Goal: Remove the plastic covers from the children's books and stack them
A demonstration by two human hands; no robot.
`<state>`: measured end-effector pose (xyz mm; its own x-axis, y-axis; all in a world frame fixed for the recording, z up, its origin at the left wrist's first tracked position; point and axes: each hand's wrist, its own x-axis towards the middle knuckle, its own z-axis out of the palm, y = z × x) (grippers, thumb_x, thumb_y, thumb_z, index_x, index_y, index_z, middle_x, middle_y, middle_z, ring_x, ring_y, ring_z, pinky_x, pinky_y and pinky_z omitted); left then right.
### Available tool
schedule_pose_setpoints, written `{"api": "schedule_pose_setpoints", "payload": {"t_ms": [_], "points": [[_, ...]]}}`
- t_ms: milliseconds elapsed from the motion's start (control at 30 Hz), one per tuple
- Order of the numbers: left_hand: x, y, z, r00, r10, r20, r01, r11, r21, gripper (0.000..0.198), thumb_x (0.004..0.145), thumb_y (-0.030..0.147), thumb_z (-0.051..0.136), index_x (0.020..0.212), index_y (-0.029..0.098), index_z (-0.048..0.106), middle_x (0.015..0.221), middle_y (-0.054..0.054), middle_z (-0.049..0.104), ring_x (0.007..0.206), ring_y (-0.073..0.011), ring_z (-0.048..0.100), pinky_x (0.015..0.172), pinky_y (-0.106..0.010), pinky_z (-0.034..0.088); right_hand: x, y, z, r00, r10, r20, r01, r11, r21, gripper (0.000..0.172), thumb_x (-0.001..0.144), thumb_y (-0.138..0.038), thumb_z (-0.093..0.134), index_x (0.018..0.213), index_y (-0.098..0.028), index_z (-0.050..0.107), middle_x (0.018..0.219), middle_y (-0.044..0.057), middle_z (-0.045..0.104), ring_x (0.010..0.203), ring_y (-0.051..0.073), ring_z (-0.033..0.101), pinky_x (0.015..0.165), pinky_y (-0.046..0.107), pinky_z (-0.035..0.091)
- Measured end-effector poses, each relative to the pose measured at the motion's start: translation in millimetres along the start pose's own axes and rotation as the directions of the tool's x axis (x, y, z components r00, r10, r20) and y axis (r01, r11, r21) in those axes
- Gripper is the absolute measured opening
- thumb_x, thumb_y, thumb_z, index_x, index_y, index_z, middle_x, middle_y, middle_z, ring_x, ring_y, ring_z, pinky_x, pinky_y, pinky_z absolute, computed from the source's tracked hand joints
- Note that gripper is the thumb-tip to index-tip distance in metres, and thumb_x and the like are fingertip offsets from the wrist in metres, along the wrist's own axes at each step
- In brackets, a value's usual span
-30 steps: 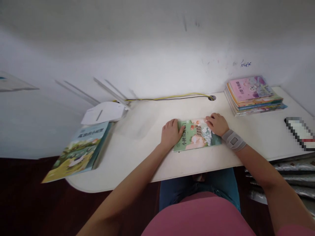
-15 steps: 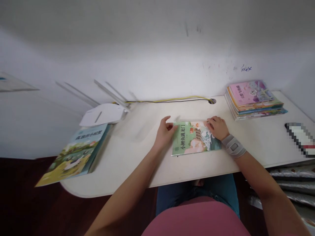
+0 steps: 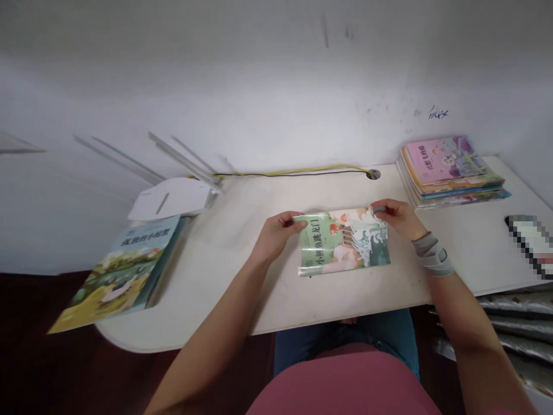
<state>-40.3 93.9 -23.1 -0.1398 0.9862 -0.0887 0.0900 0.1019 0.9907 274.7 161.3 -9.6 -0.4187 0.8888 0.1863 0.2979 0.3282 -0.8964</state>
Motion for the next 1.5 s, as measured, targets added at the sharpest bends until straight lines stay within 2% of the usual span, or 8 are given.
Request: {"api": "schedule_pose_setpoints", "payload": {"t_ms": [233,367,533,667,833,1067,1400,1500], "points": [[-0.5,2.1,7.9,0.999,-0.015,0.033,0.017,0.997,-0.071,0.032,0.068,0.045,0.068,0.081,0.016,0.067,0.079,-0.003,0.069,0.071,-0.0158,0.061,0.072,-0.031,0.048,1.5,3.0,2.9,0.994,0.068,-0.09,-0.069,0.998,-0.012,0.027,0.075,-0.04,0.062,0.091,-0.021,0.072,0.083,0.003,0.072,0.069,0.016,0.062,0.066,0.031,0.051],[2.0,-0.7,14.3,0.999,-0.007,-0.033,0.013,0.985,0.173,0.033,0.077,0.045,0.056,0.089,0.016,0.066,0.074,-0.003,0.067,0.067,-0.0177,0.06,0.064,-0.03,0.046,6.1,12.6,9.3,0.984,0.125,-0.125,-0.138,0.985,-0.103,0.033,0.077,-0.041,0.055,0.093,-0.017,0.071,0.073,0.002,0.07,0.054,0.014,0.056,0.051,0.029,0.046],[7.3,-3.9,22.3,0.991,0.076,-0.112,0.034,0.66,0.75,0.033,0.086,0.038,0.045,0.105,0.02,0.065,0.08,-0.007,0.068,0.076,-0.0243,0.062,0.07,-0.036,0.044,11.9,25.9,18.2,0.984,0.098,-0.149,-0.151,0.902,-0.405,0.024,0.079,-0.032,0.052,0.081,-0.018,0.071,0.077,0.005,0.072,0.07,0.019,0.063,0.065,0.031,0.046],[10.6,-6.3,23.2,0.99,0.141,-0.017,-0.044,0.421,0.906,0.033,0.09,0.038,0.042,0.106,0.021,0.065,0.086,-0.009,0.067,0.083,-0.0261,0.062,0.075,-0.038,0.044,11.7,30.0,23.0,0.975,0.149,-0.164,-0.221,0.728,-0.649,0.022,0.083,-0.032,0.053,0.088,-0.021,0.071,0.078,0.005,0.072,0.07,0.02,0.063,0.064,0.03,0.043],[10.1,-6.8,23.0,0.981,0.191,0.034,-0.102,0.358,0.928,0.03,0.09,0.038,0.043,0.104,0.021,0.065,0.101,-0.011,0.061,0.092,-0.0238,0.059,0.077,-0.034,0.045,6.1,19.7,26.6,0.983,0.067,-0.169,-0.178,0.558,-0.811,0.035,0.087,-0.039,0.052,0.114,-0.02,0.063,0.095,0.009,0.067,0.085,0.022,0.059,0.068,0.03,0.04],[10.9,-3.7,33.1,0.975,0.216,0.048,-0.105,0.259,0.96,0.035,0.093,0.037,0.035,0.098,0.017,0.063,0.103,-0.014,0.06,0.099,-0.0271,0.056,0.081,-0.037,0.045,-1.1,7.2,47.2,0.999,-0.023,0.041,0.046,0.379,-0.924,0.03,0.094,-0.029,0.038,0.101,-0.017,0.064,0.101,0.012,0.058,0.096,0.024,0.046,0.075,0.031,0.035],[12.8,4.7,19.5,0.999,0.019,-0.05,0.02,0.723,0.69,0.03,0.089,0.043,0.043,0.102,0.018,0.055,0.084,-0.007,0.067,0.078,-0.0213,0.064,0.071,-0.033,0.047,-0.7,7.4,54.8,0.999,0.038,0.008,-0.007,0.377,-0.926,0.028,0.094,-0.027,0.037,0.105,-0.018,0.061,0.107,0.014,0.055,0.1,0.025,0.044,0.076,0.033,0.033],[-6.5,3.3,5.3,0.989,-0.141,-0.048,0.148,0.951,0.272,0.043,0.084,0.044,0.053,0.117,0.018,0.045,0.085,-0.006,0.067,0.069,-0.0161,0.064,0.063,-0.029,0.049,-0.7,9.3,55.8,1.0,0.017,-0.005,-0.012,0.408,-0.913,0.028,0.094,-0.027,0.038,0.105,-0.017,0.062,0.106,0.014,0.055,0.1,0.026,0.044,0.077,0.033,0.034]]}}
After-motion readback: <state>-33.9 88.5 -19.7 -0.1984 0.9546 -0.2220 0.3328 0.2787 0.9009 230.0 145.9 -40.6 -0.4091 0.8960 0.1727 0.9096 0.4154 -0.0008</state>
